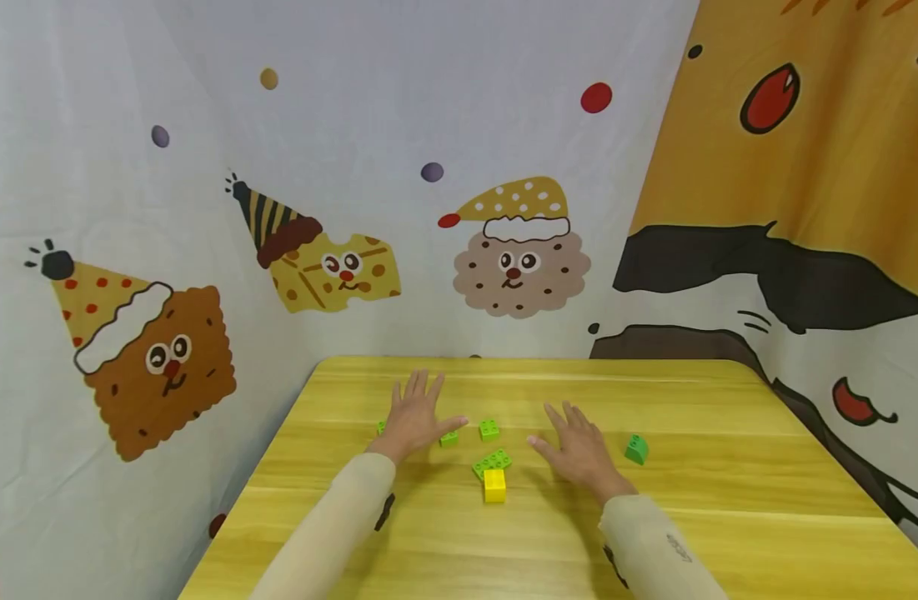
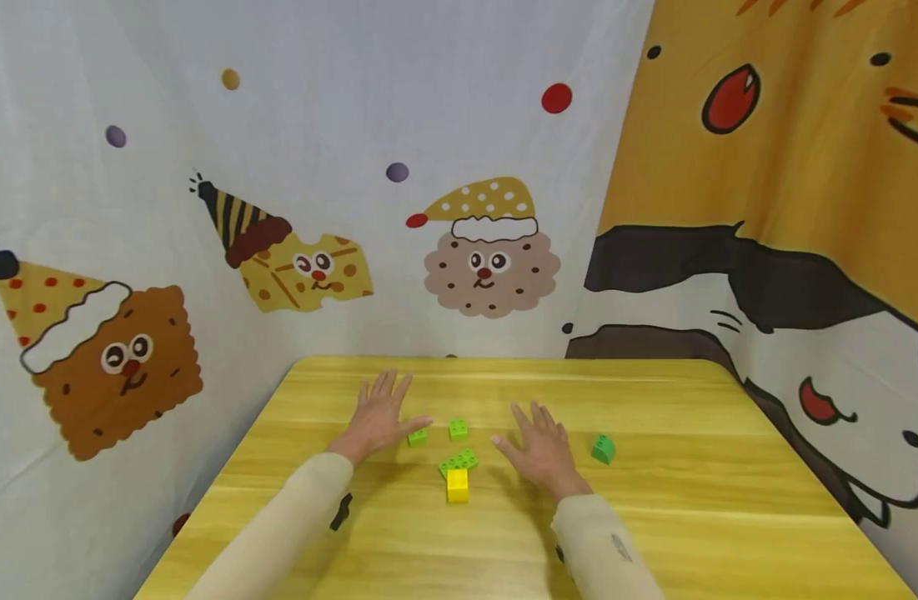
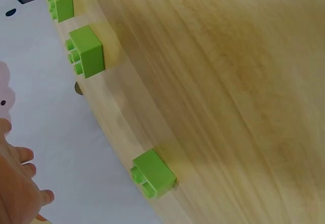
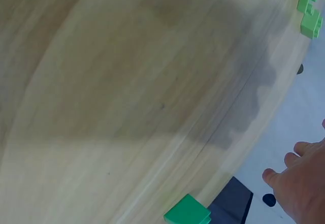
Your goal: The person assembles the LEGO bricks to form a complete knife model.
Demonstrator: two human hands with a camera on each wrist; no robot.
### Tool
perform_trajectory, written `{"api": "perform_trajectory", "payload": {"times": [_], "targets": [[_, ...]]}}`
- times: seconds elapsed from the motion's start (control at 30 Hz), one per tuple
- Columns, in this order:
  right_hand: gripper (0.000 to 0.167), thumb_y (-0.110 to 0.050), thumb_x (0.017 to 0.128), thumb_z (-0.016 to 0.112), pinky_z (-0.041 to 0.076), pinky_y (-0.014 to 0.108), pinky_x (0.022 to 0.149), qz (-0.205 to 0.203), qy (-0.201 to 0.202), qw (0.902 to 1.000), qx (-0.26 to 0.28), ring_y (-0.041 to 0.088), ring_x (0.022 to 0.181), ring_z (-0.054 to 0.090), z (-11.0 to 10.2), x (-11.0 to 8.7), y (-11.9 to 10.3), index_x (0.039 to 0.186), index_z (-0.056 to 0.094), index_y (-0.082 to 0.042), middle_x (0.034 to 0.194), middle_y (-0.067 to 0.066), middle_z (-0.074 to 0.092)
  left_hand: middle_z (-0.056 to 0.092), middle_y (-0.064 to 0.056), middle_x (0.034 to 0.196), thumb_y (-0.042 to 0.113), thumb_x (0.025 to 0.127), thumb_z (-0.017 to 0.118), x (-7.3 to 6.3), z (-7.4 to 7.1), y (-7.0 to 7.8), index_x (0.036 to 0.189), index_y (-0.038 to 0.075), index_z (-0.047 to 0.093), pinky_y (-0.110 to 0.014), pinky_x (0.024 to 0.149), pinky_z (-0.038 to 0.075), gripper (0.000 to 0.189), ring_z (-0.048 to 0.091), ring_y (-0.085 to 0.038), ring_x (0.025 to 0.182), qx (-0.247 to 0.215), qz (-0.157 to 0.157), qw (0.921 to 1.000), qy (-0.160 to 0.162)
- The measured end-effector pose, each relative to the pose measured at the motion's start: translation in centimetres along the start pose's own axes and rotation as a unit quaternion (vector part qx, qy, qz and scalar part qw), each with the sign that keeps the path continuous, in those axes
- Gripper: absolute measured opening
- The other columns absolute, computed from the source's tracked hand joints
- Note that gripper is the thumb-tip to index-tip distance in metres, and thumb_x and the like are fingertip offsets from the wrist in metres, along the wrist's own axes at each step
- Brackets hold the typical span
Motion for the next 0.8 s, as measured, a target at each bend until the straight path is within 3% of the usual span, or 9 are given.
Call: {"api": "perform_trajectory", "payload": {"times": [0.23, 0.43, 0.63, 0.8], "targets": [[0.076, -0.055, 0.100, 0.048, 0.015, 0.068, 0.110, 0.002, -0.014, 0.9992, 0.037, 0.049, 0.144, 0.017, 0.6, -0.2, -0.4, 0.157, 0.027, -0.008, 0.159, 0.027, 0.018, 0.016, -0.018, 0.162, 0.076, 0.087, 0.050, 0.0, 0.3, 0.0, 0.159, 0.015, 0.022, -0.060, 0.116, 0.007, 0.098, 0.011, -0.036, 0.149, -0.053, -0.010, 0.9985, -0.005], [0.069, -0.048, 0.102, 0.051, 0.018, 0.069, 0.109, 0.004, -0.024, 0.9979, 0.060, 0.049, 0.142, 0.023, 1.1, -0.4, -0.5, 0.157, 0.030, -0.011, 0.159, 0.025, 0.022, 0.017, -0.019, 0.162, 0.071, 0.088, 0.056, -0.2, 0.3, 0.4, 0.159, 0.014, 0.022, -0.060, 0.116, 0.010, 0.097, 0.012, -0.038, 0.149, -0.124, -0.019, 0.9920, -0.011], [0.066, -0.045, 0.102, 0.053, 0.021, 0.068, 0.108, 0.007, -0.033, 0.9945, 0.099, 0.048, 0.141, 0.027, 1.5, -0.8, -0.6, 0.155, 0.034, -0.011, 0.157, 0.024, 0.028, 0.020, -0.017, 0.162, 0.063, 0.090, 0.061, -0.5, 0.4, 0.8, 0.159, 0.018, 0.022, -0.061, 0.114, 0.018, 0.092, 0.019, -0.039, 0.147, -0.213, -0.050, 0.9756, -0.022], [0.063, -0.044, 0.101, 0.055, 0.023, 0.066, 0.109, 0.016, -0.033, 0.9918, 0.122, 0.045, 0.140, 0.031, 1.7, -1.0, -1.0, 0.153, 0.039, -0.012, 0.155, 0.019, 0.035, 0.026, -0.017, 0.160, 0.055, 0.092, 0.065, -0.6, 0.5, 1.0, 0.158, 0.013, 0.025, -0.060, 0.112, 0.023, 0.088, 0.023, -0.039, 0.146, -0.287, -0.059, 0.9558, -0.024]]}}
Point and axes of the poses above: each hand's wrist, its own x-axis towards the middle knuckle, its own z-axis out of the palm, y = z × x, the point moved 1 cm from there along x, towards the middle knuckle
